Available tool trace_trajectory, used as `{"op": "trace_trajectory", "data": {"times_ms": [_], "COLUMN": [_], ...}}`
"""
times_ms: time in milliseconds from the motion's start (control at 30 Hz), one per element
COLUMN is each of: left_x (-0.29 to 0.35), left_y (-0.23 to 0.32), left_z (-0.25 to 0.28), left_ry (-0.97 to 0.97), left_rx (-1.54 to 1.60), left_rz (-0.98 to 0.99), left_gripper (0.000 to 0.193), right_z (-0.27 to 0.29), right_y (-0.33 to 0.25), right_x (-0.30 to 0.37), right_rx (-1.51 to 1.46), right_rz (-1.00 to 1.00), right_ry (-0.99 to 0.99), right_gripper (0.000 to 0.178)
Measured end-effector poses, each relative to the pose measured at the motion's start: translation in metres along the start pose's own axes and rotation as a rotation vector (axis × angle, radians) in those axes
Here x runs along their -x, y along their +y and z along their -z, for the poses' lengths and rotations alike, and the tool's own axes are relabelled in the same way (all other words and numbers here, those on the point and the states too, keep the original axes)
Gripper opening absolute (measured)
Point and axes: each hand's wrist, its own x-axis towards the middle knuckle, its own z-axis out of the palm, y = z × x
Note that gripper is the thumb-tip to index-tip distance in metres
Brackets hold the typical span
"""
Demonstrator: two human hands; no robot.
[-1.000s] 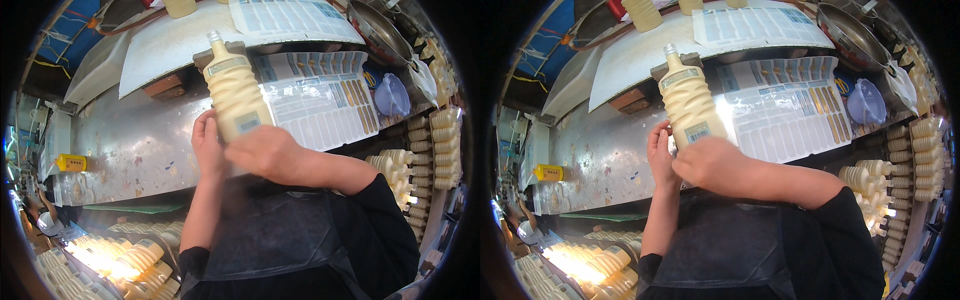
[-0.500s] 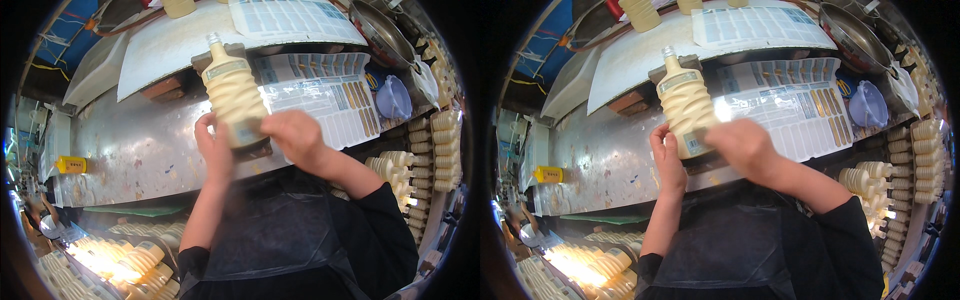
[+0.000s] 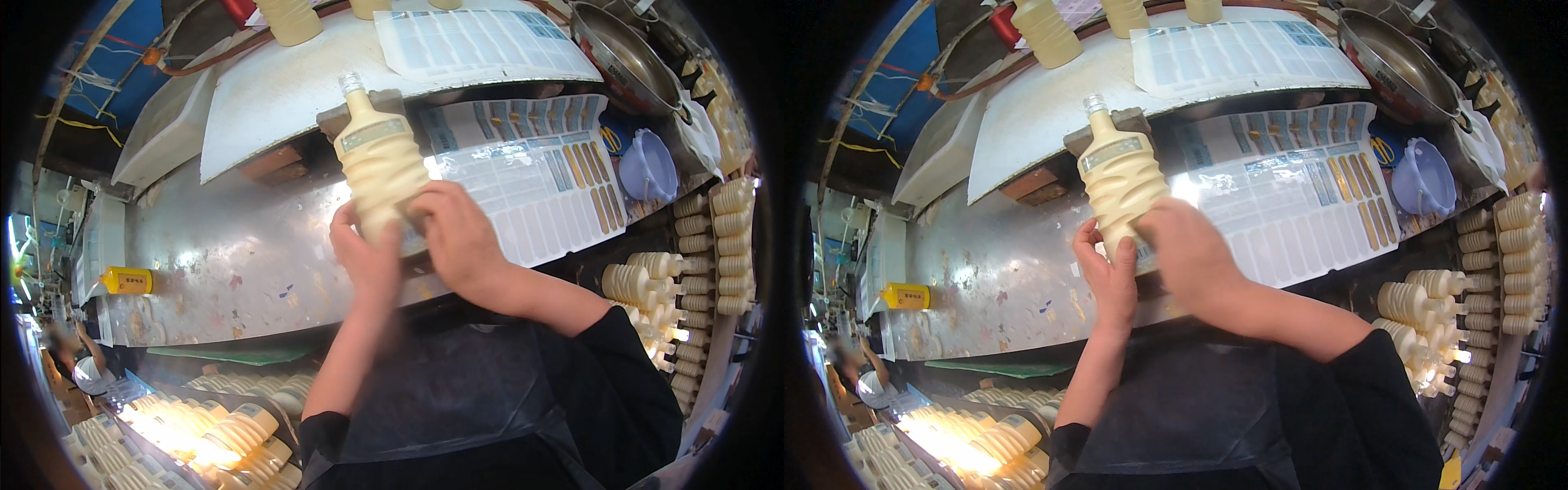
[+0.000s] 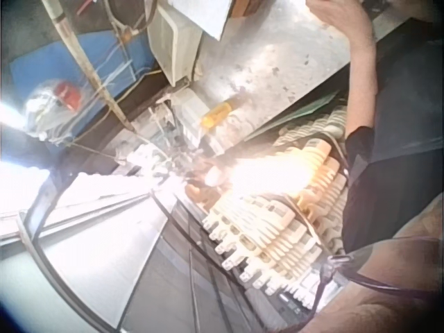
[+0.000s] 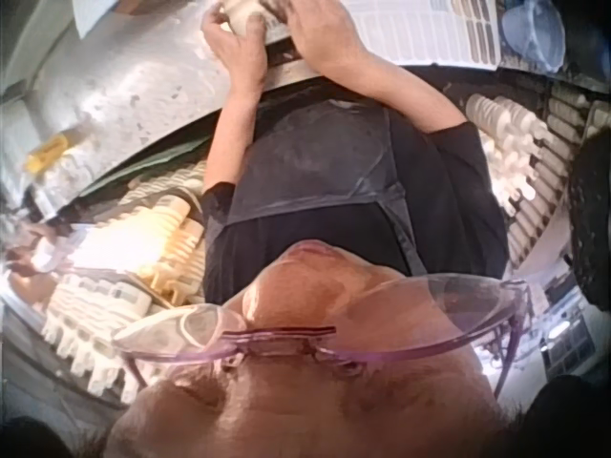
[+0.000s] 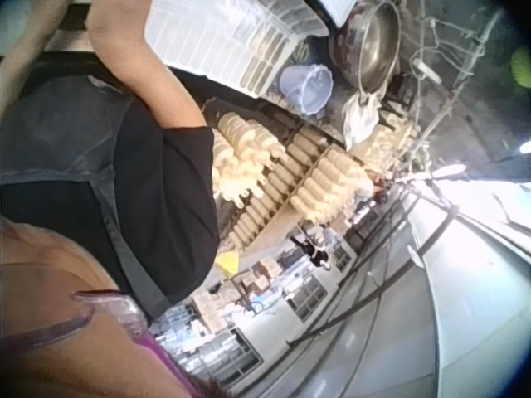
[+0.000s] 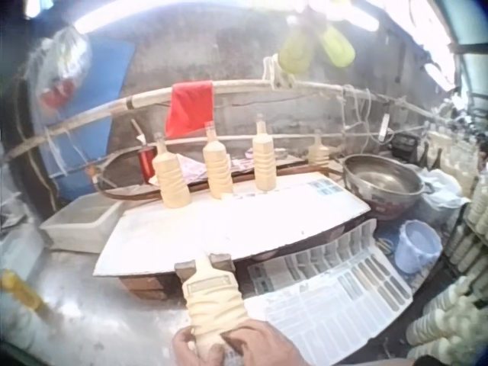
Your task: The person repeatedly picks up cream-colored plastic bottles, applies rectangular labels to their sides, and places them on a metal workbench. The person also uses a small dark tool to smooth or adjust the labels on the bottles.
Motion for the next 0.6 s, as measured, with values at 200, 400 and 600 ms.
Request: {"op": "trace_trajectory", "data": {"times_ms": [200,400,600], "left_x": [-0.012,-0.069,-0.116], "left_y": [0.009,0.016,0.023], "left_z": [0.002,0.006,-0.009], "left_ry": [0.030,0.009,-0.103], "left_rx": [-0.084,-0.048,0.378], "left_rz": [-0.097,-0.195,0.122], "left_gripper": [0.085,0.083,0.051], "right_z": [-0.001,0.005,-0.014], "right_y": [0.041,0.043,0.029], "right_x": [0.014,-0.045,-0.094], "right_rx": [0.019,-0.176,-0.126], "right_rz": [0.044,-0.139,-0.156], "right_ry": [0.150,0.268,0.137], "right_gripper": [0.023,0.026,0.025]}}
